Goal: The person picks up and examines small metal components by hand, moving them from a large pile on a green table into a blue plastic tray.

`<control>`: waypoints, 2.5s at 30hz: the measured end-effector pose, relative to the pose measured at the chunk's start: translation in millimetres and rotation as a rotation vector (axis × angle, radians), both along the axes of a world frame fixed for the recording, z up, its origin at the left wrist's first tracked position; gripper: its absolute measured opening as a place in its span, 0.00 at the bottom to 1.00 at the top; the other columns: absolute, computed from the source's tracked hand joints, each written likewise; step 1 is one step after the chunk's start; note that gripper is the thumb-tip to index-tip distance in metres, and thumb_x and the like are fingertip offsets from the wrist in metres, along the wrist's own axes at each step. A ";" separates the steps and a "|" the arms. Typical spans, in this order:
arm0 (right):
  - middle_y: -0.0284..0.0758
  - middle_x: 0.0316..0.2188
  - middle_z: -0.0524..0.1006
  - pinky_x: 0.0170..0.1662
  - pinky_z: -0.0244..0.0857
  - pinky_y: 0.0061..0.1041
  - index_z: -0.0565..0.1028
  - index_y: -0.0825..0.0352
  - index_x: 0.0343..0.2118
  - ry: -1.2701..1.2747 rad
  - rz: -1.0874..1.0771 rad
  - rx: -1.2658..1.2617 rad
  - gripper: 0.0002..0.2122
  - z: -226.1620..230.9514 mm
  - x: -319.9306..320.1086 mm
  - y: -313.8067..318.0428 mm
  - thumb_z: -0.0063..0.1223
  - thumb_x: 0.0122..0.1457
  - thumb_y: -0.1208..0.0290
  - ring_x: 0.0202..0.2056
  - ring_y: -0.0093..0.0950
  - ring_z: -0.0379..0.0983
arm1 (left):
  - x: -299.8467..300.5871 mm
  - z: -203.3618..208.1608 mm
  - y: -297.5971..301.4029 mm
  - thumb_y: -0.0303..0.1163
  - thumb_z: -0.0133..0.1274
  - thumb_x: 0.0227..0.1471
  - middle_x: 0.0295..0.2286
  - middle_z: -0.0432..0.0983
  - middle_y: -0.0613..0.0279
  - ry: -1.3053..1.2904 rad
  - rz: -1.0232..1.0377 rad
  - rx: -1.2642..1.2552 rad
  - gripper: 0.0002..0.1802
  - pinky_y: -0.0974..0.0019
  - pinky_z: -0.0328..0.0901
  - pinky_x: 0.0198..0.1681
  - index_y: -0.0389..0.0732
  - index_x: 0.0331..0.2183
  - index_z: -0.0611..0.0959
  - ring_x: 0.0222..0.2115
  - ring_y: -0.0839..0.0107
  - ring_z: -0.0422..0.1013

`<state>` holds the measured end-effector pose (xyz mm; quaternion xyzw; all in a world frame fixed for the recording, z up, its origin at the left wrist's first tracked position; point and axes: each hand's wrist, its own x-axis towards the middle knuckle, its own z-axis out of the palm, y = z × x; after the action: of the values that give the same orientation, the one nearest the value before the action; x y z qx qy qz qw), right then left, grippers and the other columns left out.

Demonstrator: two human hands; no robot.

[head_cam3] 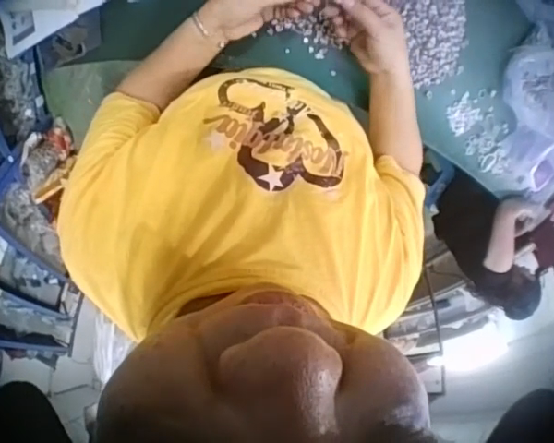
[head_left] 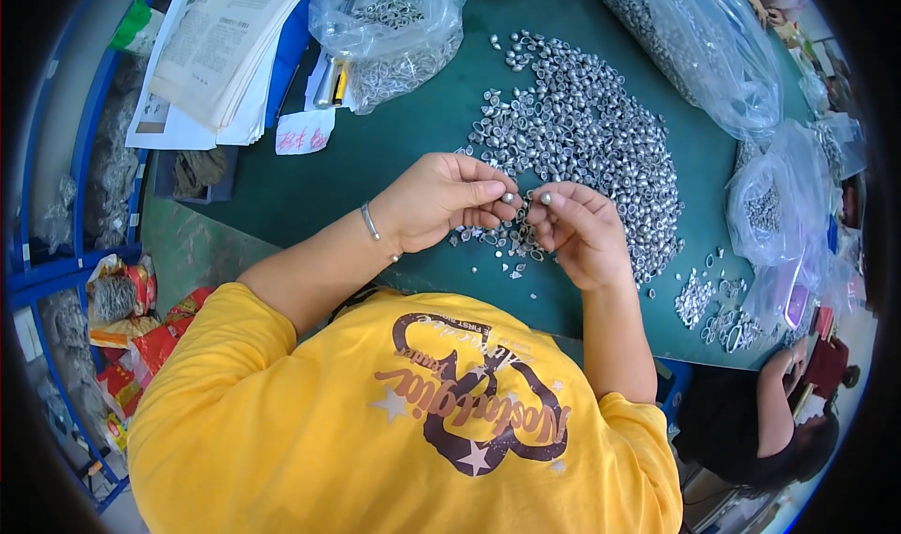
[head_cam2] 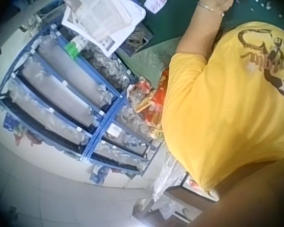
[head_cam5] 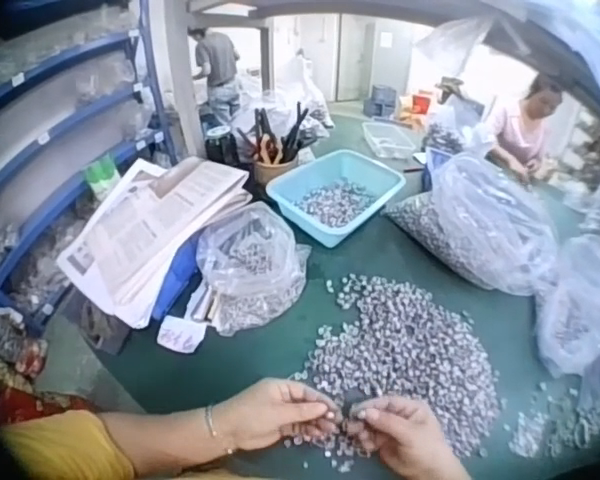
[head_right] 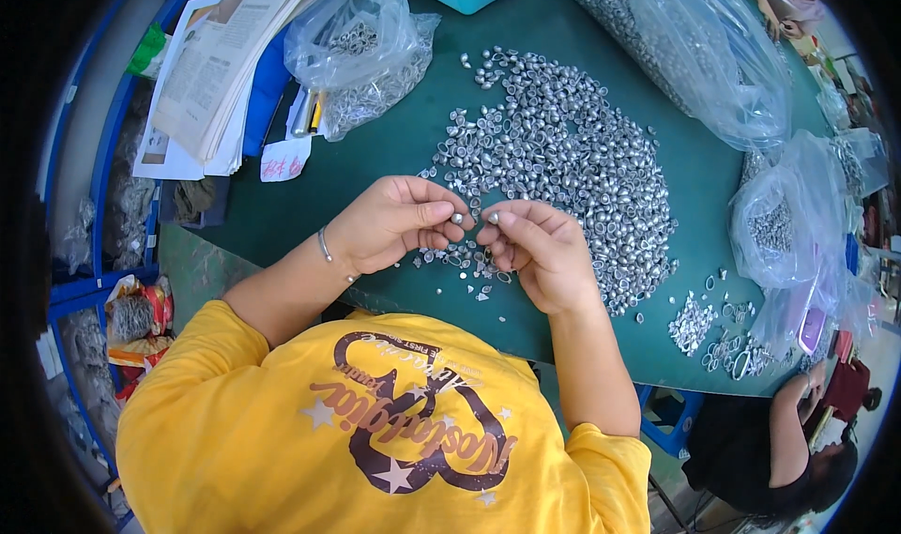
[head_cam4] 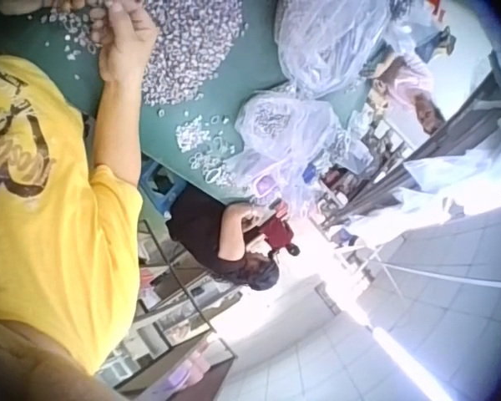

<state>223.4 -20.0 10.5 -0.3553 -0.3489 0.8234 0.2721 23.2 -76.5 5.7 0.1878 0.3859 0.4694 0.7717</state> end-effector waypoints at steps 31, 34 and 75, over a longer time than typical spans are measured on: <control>0.37 0.19 0.72 0.24 0.65 0.28 0.74 0.66 0.25 -0.631 0.238 1.199 0.04 1.5 23.0 -17.2 0.56 0.46 0.73 0.21 0.32 0.71 | 17.8 -10.7 30.3 0.22 0.56 0.40 0.24 0.71 0.58 1.241 -0.099 0.990 0.03 0.67 0.65 0.29 0.37 0.24 0.79 0.26 0.62 0.69; 0.37 0.21 0.72 0.27 0.65 0.29 0.74 0.67 0.25 -0.826 0.238 1.311 0.04 1.8 14.9 -29.1 0.56 0.46 0.74 0.23 0.36 0.70 | 19.0 -18.1 32.1 0.22 0.56 0.39 0.24 0.71 0.58 1.351 -0.180 1.047 0.04 0.67 0.65 0.30 0.36 0.24 0.78 0.26 0.62 0.69; 0.31 0.19 0.65 0.18 0.48 0.14 0.68 0.70 0.31 0.369 -0.040 -0.200 0.04 -17.6 34.5 -31.0 0.49 0.53 0.79 0.17 0.17 0.54 | 3.7 -4.9 11.7 0.22 0.48 0.50 0.30 0.75 0.57 -0.200 -0.125 -0.091 0.06 0.75 0.69 0.31 0.35 0.34 0.77 0.28 0.72 0.73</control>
<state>257.9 -51.0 -7.0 -0.2305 -0.2024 0.8996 0.3109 26.9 -64.8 0.8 0.1286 0.3155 0.4186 0.8419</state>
